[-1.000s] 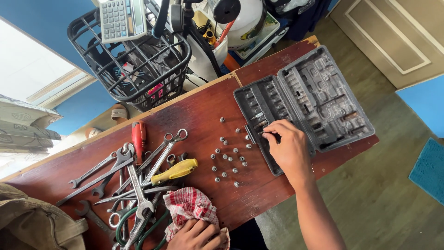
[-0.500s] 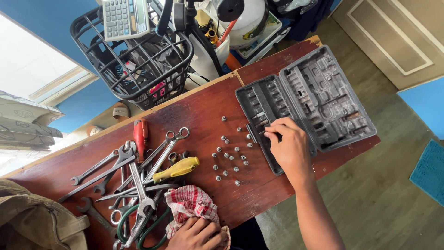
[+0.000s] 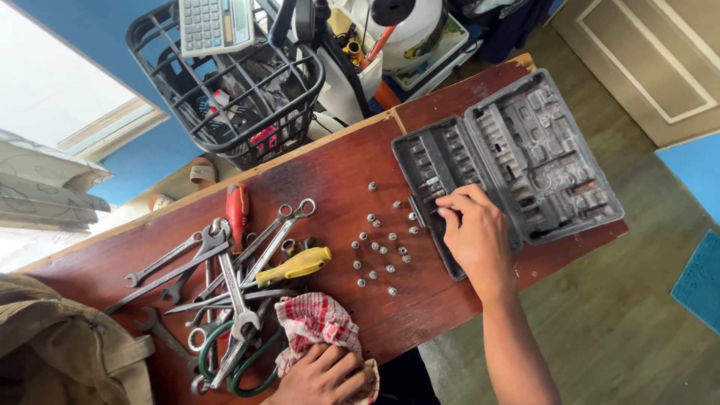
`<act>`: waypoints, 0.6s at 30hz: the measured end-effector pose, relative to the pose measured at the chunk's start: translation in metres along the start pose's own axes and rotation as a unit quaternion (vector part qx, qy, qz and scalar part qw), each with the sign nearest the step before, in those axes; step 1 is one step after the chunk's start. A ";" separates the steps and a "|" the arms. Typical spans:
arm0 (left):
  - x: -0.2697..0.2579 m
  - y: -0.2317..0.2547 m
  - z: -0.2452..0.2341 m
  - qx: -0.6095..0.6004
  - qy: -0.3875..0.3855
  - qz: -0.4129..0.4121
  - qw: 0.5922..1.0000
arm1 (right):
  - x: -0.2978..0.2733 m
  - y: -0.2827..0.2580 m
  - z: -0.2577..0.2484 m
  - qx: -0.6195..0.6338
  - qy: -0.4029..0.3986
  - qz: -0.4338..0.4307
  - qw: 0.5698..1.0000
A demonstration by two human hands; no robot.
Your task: The person picks up small metal fasteners from a wooden table and wipes each one with a red-and-white checkered cloth. They place the cleaned fasteners into a black plastic organizer case. The workspace includes scattered tools and a scooter in the background.
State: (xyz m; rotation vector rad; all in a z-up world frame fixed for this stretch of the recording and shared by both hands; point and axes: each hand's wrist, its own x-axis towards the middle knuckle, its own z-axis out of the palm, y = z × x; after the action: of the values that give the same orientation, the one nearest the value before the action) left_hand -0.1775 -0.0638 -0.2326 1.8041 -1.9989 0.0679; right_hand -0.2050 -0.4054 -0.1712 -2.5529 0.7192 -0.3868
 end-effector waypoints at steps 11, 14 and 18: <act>-0.004 0.002 -0.002 -0.036 -0.030 -0.005 0.999 | -0.002 -0.006 -0.001 -0.017 0.007 0.001 1.000; -0.003 0.001 -0.003 -0.032 -0.040 -0.004 0.999 | -0.001 -0.006 0.000 0.012 0.017 -0.019 1.000; -0.002 0.001 -0.004 -0.028 -0.032 -0.006 0.999 | -0.001 -0.006 0.000 0.041 0.020 -0.017 0.999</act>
State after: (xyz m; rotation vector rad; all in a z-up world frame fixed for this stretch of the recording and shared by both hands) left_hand -0.1777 -0.0608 -0.2296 1.8053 -2.0118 -0.0483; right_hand -0.2035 -0.4002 -0.1687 -2.4891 0.6616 -0.4688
